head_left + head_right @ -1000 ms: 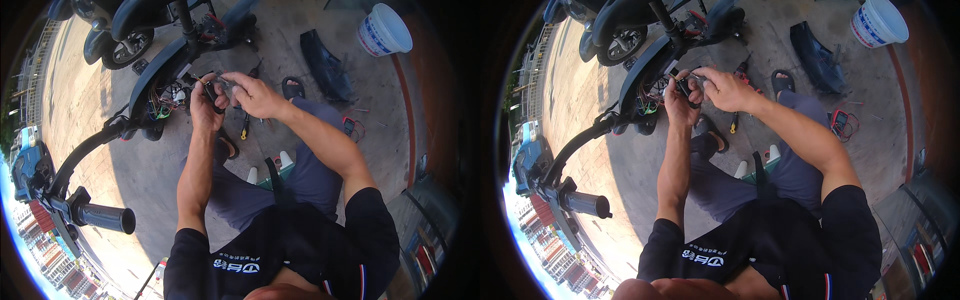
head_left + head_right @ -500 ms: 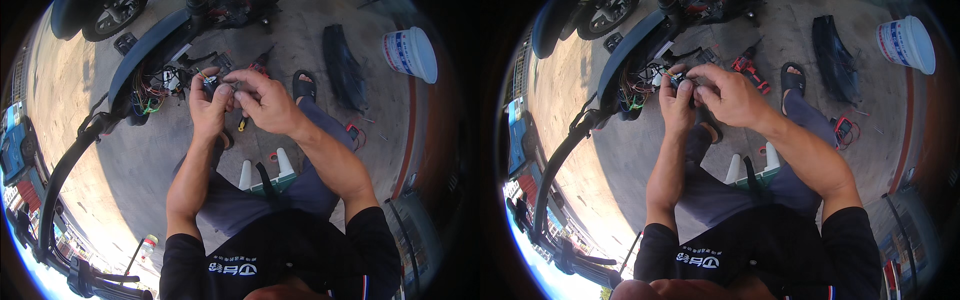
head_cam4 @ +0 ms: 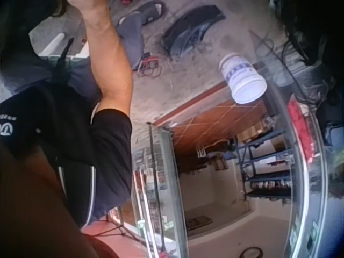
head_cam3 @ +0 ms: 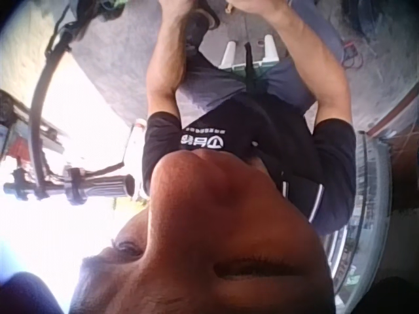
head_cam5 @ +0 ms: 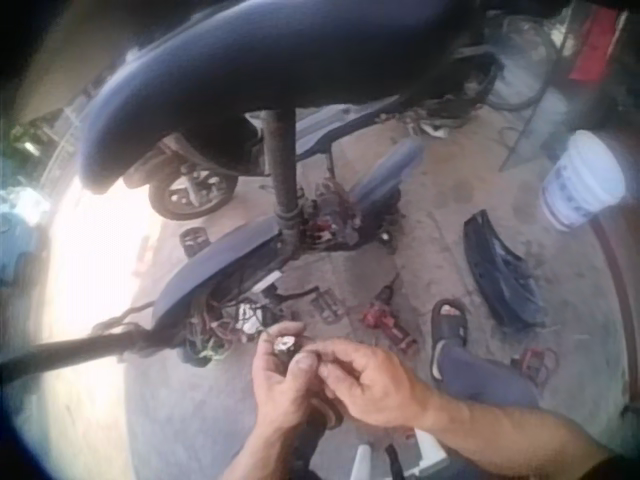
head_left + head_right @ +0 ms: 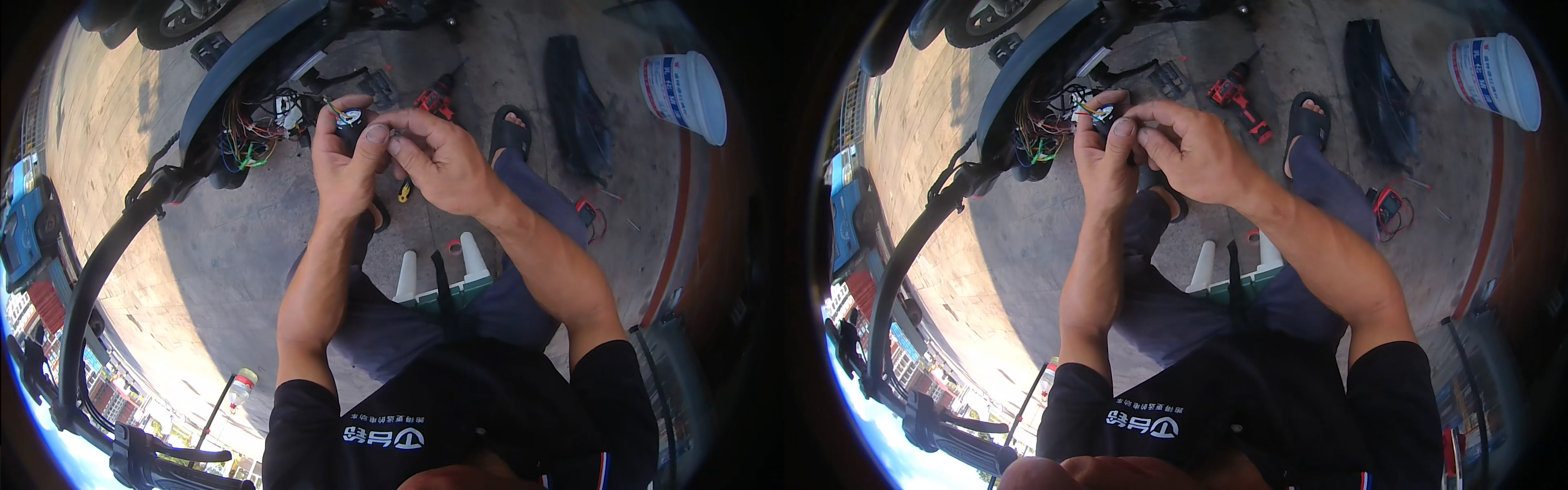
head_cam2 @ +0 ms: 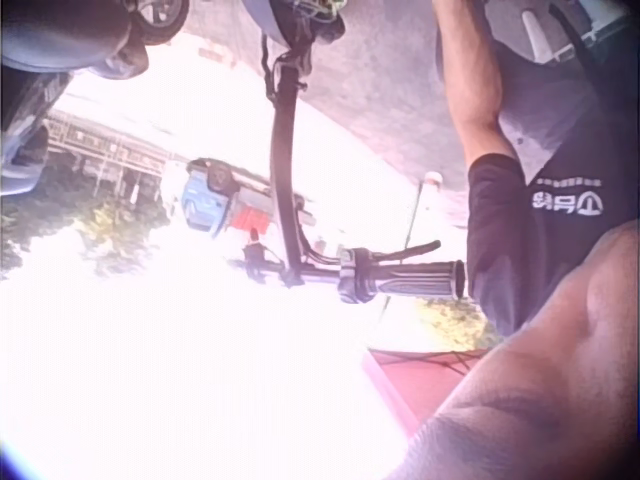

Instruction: The person repairs wiring on a scooter by stripping wires, inserting them into a connector, and crimping them with pliers. They move between an indoor workbench and an outdoor area where the scooter is located.

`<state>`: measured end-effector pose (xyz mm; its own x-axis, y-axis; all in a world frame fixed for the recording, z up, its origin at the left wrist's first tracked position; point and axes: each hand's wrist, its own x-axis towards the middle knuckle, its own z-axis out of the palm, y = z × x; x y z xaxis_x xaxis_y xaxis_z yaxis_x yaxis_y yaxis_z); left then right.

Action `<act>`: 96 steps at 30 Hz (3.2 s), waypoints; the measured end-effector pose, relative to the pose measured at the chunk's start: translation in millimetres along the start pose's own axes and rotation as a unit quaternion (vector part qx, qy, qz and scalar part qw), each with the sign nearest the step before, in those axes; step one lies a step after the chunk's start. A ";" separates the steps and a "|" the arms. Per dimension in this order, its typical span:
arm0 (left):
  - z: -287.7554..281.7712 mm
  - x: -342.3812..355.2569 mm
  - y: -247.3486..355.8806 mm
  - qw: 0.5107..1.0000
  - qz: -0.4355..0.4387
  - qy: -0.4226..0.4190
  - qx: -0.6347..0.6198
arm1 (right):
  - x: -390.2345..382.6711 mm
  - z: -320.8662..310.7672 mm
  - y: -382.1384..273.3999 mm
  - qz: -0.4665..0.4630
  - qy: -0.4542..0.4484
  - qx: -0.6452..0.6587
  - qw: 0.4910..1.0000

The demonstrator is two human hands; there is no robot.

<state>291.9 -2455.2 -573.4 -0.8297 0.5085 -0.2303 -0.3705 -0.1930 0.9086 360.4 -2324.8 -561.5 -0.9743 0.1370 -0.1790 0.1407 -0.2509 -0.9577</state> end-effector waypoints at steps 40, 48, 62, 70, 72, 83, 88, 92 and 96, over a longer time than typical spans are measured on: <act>-13.0 -1.7 10.0 0.991 0.050 -0.039 0.119 | 2.2 0.6 -3.4 -0.014 0.003 -0.020 1.000; -5.5 3.2 10.5 0.981 0.072 0.042 0.178 | 5.9 -3.8 -4.2 -0.081 -0.010 -0.117 0.990; -19.2 7.6 5.9 0.951 0.029 0.078 0.297 | 7.3 2.0 -0.1 -0.168 0.043 -0.281 0.944; -19.7 6.7 0.5 0.982 -0.034 0.072 0.169 | 7.8 0.3 -0.9 -0.178 0.042 -0.296 0.937; -19.7 5.8 -1.3 0.985 -0.040 0.070 0.154 | 7.8 -1.4 -1.3 -0.173 0.033 -0.302 0.937; -20.8 6.0 -7.7 0.991 -0.050 0.051 0.115 | 7.1 -7.5 -5.2 -0.151 0.025 -0.295 0.943; -15.2 4.3 -6.5 0.990 -0.053 0.066 0.111 | 6.4 -9.2 -8.7 -0.139 0.011 -0.314 0.939; -12.4 4.0 -3.4 0.988 -0.056 0.064 0.132 | 5.8 -9.8 -10.2 -0.148 0.017 -0.320 0.935; -12.3 1.3 0.7 0.977 -0.067 0.044 0.196 | 0.6 -12.0 -10.8 -0.119 0.001 -0.322 0.939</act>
<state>285.5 -2465.0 -577.3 -0.8237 0.4305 -0.3689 -0.3033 0.2152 0.9283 360.4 -2310.4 -553.9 -0.9913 0.1180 0.0575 -0.0029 0.4183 -0.9083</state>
